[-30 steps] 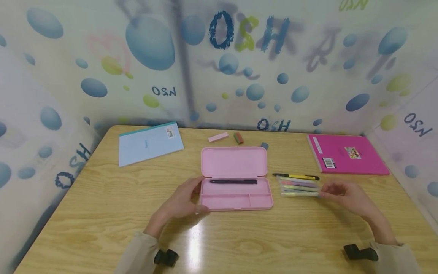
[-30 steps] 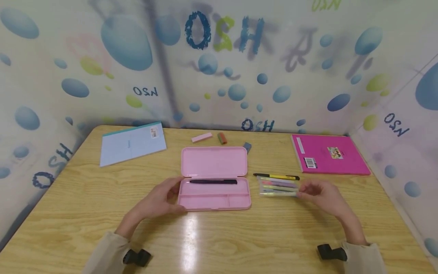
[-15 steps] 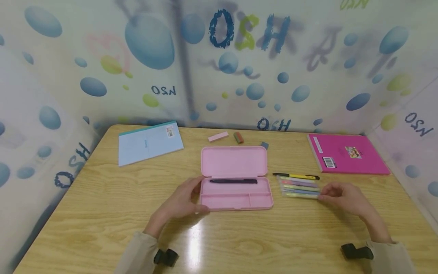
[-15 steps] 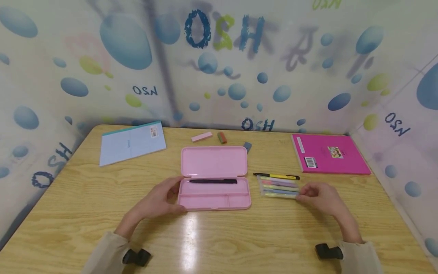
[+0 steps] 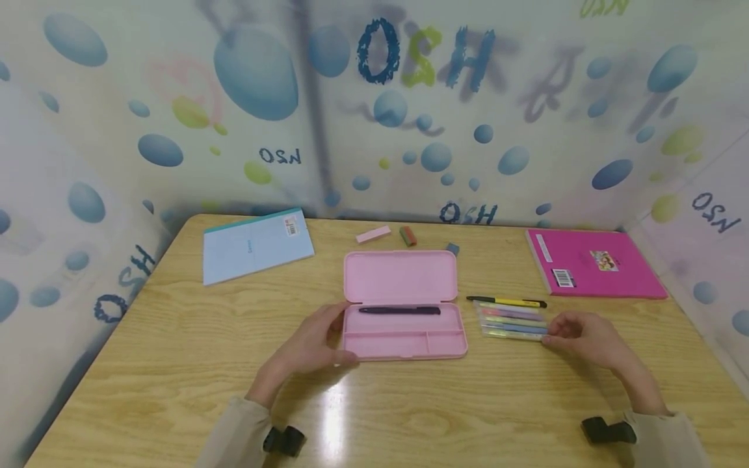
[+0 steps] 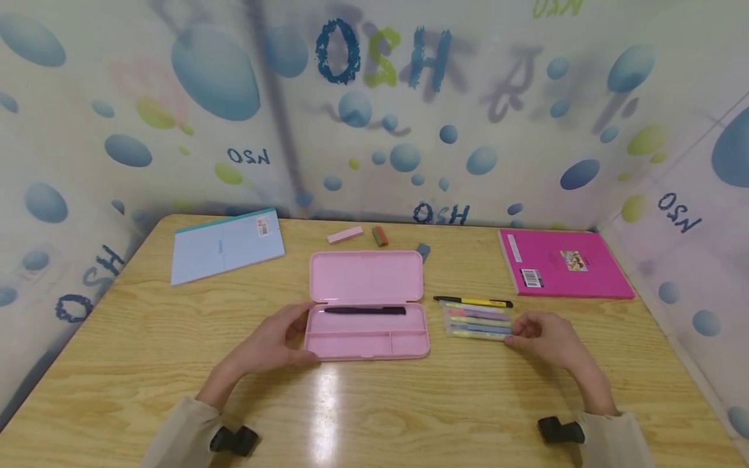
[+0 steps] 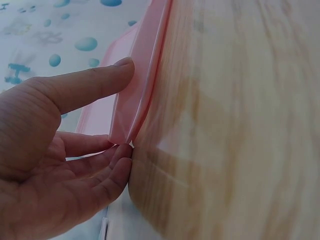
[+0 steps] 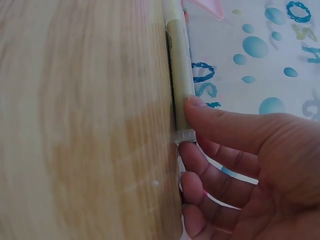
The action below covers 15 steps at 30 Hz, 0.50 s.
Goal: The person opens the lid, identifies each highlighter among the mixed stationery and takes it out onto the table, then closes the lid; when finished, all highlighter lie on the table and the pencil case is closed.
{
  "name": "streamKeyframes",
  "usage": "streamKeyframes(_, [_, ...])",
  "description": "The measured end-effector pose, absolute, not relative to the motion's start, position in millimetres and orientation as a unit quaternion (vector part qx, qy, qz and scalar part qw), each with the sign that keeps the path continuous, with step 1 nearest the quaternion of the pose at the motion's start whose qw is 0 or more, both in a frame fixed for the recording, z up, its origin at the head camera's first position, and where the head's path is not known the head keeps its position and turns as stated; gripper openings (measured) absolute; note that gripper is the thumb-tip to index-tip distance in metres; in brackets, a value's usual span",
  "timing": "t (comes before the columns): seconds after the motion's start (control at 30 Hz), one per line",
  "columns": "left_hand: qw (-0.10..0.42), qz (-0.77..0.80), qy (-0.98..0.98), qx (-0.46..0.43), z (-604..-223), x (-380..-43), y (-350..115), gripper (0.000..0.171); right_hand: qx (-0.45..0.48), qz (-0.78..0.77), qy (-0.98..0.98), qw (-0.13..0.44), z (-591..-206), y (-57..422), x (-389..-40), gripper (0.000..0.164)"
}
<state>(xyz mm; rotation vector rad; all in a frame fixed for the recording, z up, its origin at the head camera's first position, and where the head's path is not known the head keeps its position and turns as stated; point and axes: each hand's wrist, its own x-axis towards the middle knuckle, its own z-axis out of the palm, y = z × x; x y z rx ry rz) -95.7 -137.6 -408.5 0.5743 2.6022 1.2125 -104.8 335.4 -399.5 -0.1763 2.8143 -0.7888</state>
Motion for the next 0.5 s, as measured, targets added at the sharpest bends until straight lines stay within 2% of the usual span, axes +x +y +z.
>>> streamKeyframes(0.5, [0.106,0.407,0.886,0.193,-407.8,-95.8,-137.3,0.086,-0.058,-0.263,0.958,0.098,-395.9,339.2,-105.5,0.024])
